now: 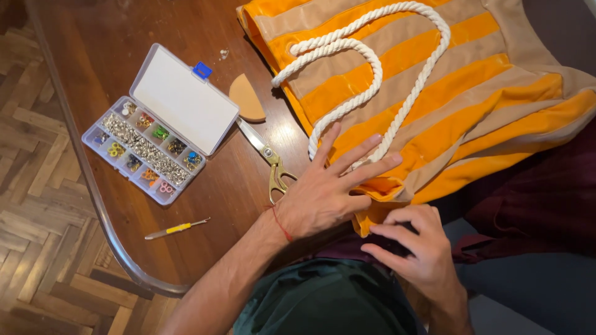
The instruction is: Installing metal grommets onto a striped fabric bag using a hand punch tool
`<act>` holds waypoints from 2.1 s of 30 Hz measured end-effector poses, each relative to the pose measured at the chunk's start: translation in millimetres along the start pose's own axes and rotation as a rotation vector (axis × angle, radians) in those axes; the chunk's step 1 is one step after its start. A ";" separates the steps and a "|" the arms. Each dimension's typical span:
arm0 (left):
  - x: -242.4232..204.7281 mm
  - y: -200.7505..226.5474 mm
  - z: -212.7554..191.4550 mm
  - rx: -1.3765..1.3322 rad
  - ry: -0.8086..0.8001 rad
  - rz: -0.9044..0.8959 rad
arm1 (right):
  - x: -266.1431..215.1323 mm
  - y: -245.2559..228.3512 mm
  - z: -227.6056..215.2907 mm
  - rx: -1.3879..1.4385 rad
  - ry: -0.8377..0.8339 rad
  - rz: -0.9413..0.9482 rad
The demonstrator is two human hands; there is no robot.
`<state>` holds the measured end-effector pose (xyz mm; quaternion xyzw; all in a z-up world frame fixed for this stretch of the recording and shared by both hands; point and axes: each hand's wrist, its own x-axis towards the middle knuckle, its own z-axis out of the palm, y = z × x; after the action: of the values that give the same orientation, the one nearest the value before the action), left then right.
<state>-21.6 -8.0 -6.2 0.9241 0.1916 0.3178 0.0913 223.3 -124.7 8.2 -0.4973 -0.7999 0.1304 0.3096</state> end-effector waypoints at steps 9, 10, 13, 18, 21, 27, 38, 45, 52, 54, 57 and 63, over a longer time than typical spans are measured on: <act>-6.1 -12.4 15.1 -0.182 0.042 -0.056 | -12.6 23.0 6.2 0.147 0.121 0.134; -6.3 -13.4 17.1 -0.190 0.052 -0.057 | -11.3 28.2 7.2 0.149 0.112 0.142; -4.8 -10.1 15.5 -0.218 0.052 -0.097 | -1.9 37.1 11.8 0.204 0.132 0.166; -1.5 -8.2 8.9 -0.219 0.015 -0.125 | 12.1 38.8 8.6 0.212 0.114 0.169; 1.3 -5.8 8.0 -0.210 -0.003 -0.144 | 12.1 38.9 8.5 0.243 0.115 0.139; 5.0 -2.6 8.1 -0.175 -0.065 -0.175 | 8.3 39.7 10.2 0.128 0.124 0.059; 4.6 -2.9 8.1 -0.149 -0.093 -0.189 | -9.1 39.1 24.7 0.179 0.117 0.029; 5.2 -2.3 4.8 -0.189 -0.117 -0.155 | -7.8 27.2 23.3 0.193 0.150 0.088; 32.8 3.2 -7.9 -0.092 -0.183 -0.068 | 7.0 0.1 29.7 0.049 0.335 0.177; 39.5 -1.0 -8.7 -0.108 -0.188 -0.061 | 8.4 5.2 25.3 0.090 0.330 0.192; 47.6 -9.4 -9.5 -0.191 -0.224 -0.053 | 4.8 21.9 16.8 0.238 0.235 0.351; 53.1 -23.9 -0.3 -0.446 -0.265 -0.082 | 4.5 56.6 4.3 0.522 -0.040 0.632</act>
<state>9.5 35.7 16.4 0.9062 0.1404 0.2242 0.3300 259.6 -93.7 -22.7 -0.6206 -0.5536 0.4274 0.3547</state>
